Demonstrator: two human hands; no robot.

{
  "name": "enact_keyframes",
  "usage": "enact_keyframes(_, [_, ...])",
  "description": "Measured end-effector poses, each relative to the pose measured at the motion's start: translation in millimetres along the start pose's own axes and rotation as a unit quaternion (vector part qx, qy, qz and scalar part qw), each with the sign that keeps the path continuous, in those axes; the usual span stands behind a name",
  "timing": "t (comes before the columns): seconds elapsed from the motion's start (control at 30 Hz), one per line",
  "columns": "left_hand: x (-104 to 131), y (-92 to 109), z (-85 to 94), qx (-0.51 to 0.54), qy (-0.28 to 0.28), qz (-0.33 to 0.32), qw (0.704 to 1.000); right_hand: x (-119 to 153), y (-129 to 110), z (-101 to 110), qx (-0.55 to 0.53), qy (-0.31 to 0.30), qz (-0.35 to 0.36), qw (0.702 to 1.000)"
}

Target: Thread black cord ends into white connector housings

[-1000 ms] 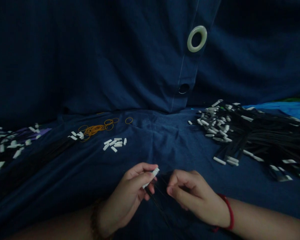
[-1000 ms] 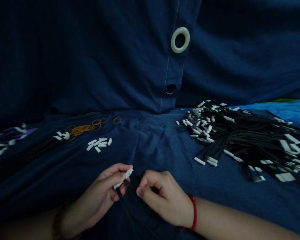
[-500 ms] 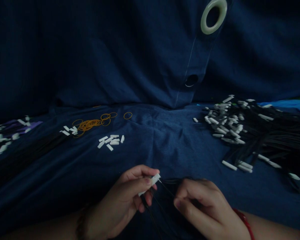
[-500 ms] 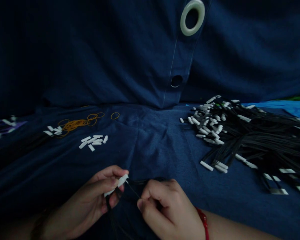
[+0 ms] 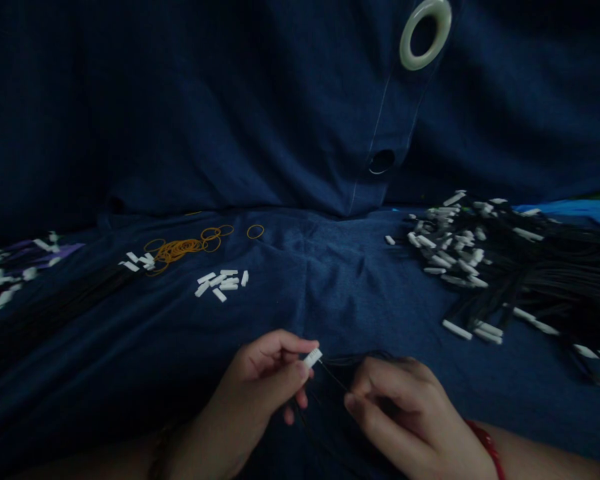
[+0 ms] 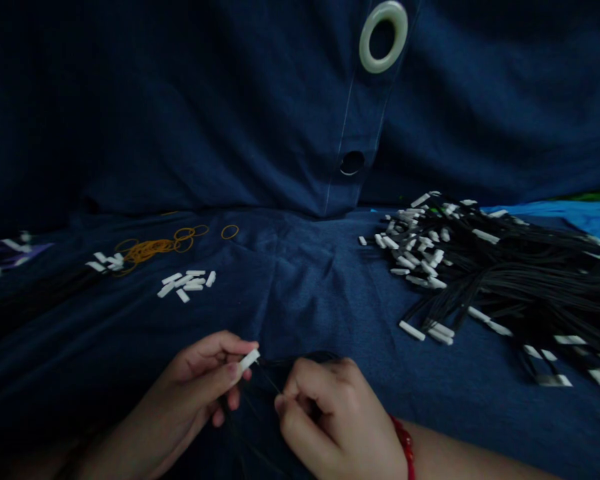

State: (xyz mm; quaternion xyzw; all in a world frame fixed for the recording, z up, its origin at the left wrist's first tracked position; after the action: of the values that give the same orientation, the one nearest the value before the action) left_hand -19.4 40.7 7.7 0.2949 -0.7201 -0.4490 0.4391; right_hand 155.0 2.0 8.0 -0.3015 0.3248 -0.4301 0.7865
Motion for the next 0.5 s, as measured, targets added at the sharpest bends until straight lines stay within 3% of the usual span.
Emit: enact_keyframes(0.5, [-2.1, -3.1, 0.3, -0.079, -0.026, -0.012, 0.996, -2.4, 2.8, -4.5, 0.002, -0.018, -0.035, 0.999])
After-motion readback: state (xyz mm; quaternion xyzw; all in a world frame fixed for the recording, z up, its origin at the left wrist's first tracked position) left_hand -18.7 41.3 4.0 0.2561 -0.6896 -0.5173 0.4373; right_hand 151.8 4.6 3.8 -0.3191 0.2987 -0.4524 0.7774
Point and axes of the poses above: each hand's wrist, its own x-axis away from the middle knuckle, its own z-axis out of the back of the hand, y = z × x, the point moved 1 cm from there along -x, towards the middle knuckle, and after that the axes turned 4 degrees about -y, right-handed, at the moved point
